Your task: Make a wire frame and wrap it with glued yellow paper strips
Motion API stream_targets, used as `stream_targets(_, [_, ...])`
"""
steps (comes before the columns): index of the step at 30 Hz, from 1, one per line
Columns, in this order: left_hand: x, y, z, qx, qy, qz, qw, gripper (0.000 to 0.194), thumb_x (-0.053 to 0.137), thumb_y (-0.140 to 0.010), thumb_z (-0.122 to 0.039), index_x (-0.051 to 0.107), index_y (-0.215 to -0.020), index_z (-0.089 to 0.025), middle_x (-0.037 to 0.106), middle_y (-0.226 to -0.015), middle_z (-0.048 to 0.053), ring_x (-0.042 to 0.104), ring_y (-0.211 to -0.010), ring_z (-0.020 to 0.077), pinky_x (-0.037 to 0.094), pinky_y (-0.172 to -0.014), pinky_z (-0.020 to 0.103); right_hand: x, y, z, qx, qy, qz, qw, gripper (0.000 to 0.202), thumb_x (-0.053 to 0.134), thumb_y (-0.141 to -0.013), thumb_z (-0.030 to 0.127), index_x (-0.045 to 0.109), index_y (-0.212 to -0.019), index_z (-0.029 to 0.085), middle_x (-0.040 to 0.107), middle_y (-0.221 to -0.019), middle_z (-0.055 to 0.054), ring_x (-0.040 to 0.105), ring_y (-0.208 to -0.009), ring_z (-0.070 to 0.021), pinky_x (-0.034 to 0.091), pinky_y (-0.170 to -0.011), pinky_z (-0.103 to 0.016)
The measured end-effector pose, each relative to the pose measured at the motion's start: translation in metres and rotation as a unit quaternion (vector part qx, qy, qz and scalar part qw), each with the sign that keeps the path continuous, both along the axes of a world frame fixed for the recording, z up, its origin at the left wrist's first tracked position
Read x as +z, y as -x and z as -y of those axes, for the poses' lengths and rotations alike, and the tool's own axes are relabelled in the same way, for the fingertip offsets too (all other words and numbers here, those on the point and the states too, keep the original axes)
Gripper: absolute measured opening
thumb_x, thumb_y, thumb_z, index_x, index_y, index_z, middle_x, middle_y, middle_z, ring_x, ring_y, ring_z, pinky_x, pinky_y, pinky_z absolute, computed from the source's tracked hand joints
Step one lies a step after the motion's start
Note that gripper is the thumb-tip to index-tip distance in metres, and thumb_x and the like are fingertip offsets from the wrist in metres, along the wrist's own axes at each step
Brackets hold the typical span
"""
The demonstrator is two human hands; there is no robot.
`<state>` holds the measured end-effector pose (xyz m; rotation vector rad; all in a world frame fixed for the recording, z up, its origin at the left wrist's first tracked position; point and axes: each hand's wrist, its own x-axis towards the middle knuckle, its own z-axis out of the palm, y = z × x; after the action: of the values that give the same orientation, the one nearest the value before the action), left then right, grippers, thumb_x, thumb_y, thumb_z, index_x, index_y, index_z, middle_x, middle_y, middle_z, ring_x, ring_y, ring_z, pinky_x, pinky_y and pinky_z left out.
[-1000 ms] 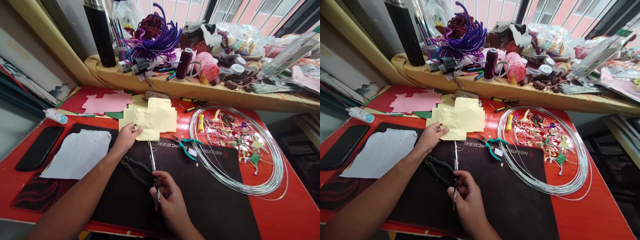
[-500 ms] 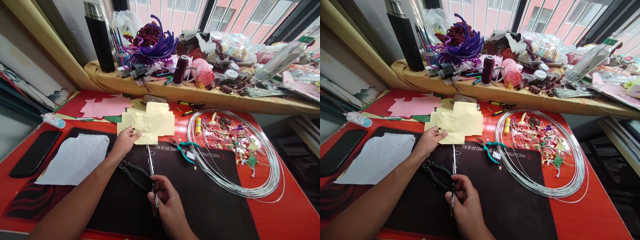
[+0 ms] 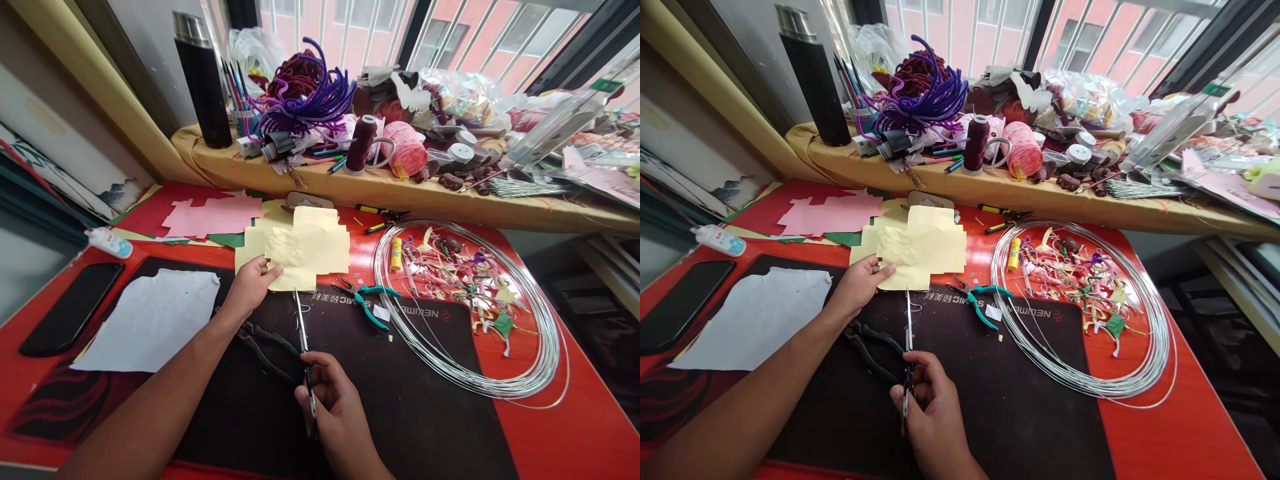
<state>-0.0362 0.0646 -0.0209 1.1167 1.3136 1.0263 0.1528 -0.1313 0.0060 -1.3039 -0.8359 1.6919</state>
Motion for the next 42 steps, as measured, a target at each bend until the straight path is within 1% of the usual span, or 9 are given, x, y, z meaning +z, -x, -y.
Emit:
stream_targets(7, [-0.0037, 0.0012, -0.0007, 0.004, -0.001, -0.007, 1.0, 0.055, 0.086, -0.071, -0.057, 0.071, -0.107, -0.019, 0.08, -0.09, 0.006, 0.074, -0.085, 0.0274, 0.055, -0.08, 0.036, 0.001, 0.0005, 0.0005, 0.0, 0.0, -0.004, 1.0, 0.053, 0.079, -0.083, 0.057, 0.063, -0.121, 0.023, 0.048, -0.083, 0.004, 0.042, -0.052, -0.0056, 0.038, -0.041, -0.017])
stream_targets(13, [0.0003, -0.0009, 0.0005, 0.026, 0.003, 0.001, 1.0, 0.053, 0.09, -0.064, -0.054, 0.073, -0.1, -0.018, 0.077, -0.079, 0.005, 0.073, -0.08, 0.0278, 0.055, -0.075, 0.035, 0.0037, 0.0006, -0.0004, -0.001, -0.001, -0.005, 1.0, 0.054, 0.079, -0.083, 0.059, 0.063, -0.12, 0.022, 0.048, -0.082, 0.004, 0.042, -0.051, -0.0051, 0.036, -0.04, -0.017])
stream_targets(16, [0.0022, -0.0017, 0.0008, 0.028, 0.009, 0.01, 1.0, 0.053, 0.091, -0.063, -0.053, 0.073, -0.099, -0.019, 0.078, -0.081, 0.006, 0.073, -0.081, 0.0281, 0.056, -0.074, 0.035, 0.0044, 0.001, -0.0015, -0.001, 0.001, -0.006, 1.0, 0.055, 0.079, -0.082, 0.06, 0.064, -0.119, 0.022, 0.049, -0.081, 0.004, 0.041, -0.05, -0.0052, 0.036, -0.04, -0.017])
stream_targets(22, [0.0008, -0.0012, 0.0009, 0.019, 0.008, 0.007, 1.0, 0.053, 0.089, -0.067, -0.053, 0.072, -0.104, -0.019, 0.079, -0.086, 0.006, 0.073, -0.081, 0.0267, 0.056, -0.076, 0.035, 0.004, 0.001, -0.0007, 0.002, 0.001, -0.001, 1.0, 0.057, 0.079, -0.081, 0.062, 0.063, -0.119, 0.023, 0.048, -0.082, 0.004, 0.042, -0.05, -0.0053, 0.036, -0.04, -0.017])
stream_targets(27, [0.0, -0.0011, 0.0013, 0.017, 0.005, 0.002, 1.0, 0.05, 0.087, -0.07, -0.052, 0.071, -0.103, -0.018, 0.078, -0.086, 0.005, 0.072, -0.077, 0.0251, 0.055, -0.074, 0.034, 0.0051, 0.0004, -0.0009, 0.006, -0.001, 0.002, 1.0, 0.055, 0.079, -0.082, 0.06, 0.064, -0.119, 0.023, 0.049, -0.083, 0.003, 0.043, -0.05, -0.005, 0.036, -0.04, -0.017])
stream_targets(32, [0.0018, -0.0023, 0.0019, 0.017, -0.003, 0.011, 1.0, 0.049, 0.087, -0.071, -0.052, 0.071, -0.103, -0.019, 0.078, -0.086, 0.005, 0.073, -0.08, 0.0255, 0.055, -0.075, 0.034, 0.0037, 0.0012, -0.0003, -0.003, -0.001, 0.001, 1.0, 0.056, 0.08, -0.081, 0.06, 0.064, -0.119, 0.022, 0.049, -0.083, 0.003, 0.044, -0.051, -0.0059, 0.039, -0.04, -0.017])
stream_targets(39, [0.0032, -0.0029, 0.0026, 0.014, -0.004, 0.024, 1.0, 0.05, 0.087, -0.07, -0.051, 0.071, -0.104, -0.018, 0.079, -0.09, 0.006, 0.073, -0.08, 0.0258, 0.053, -0.068, 0.032, 0.0007, 0.0013, 0.0015, 0.001, -0.012, 0.012, 1.0, 0.052, 0.079, -0.084, 0.056, 0.064, -0.121, 0.022, 0.048, -0.083, 0.003, 0.043, -0.053, -0.0068, 0.037, -0.041, -0.017])
stream_targets(42, [0.0046, -0.0029, 0.0034, 0.016, -0.008, 0.021, 1.0, 0.049, 0.088, -0.07, -0.05, 0.072, -0.103, -0.018, 0.079, -0.09, 0.006, 0.073, -0.08, 0.0253, 0.053, -0.069, 0.032, 0.0002, 0.0015, 0.0016, 0.002, -0.013, 0.005, 1.0, 0.052, 0.079, -0.084, 0.056, 0.063, -0.121, 0.022, 0.048, -0.082, 0.003, 0.042, -0.052, -0.0064, 0.036, -0.041, -0.017])
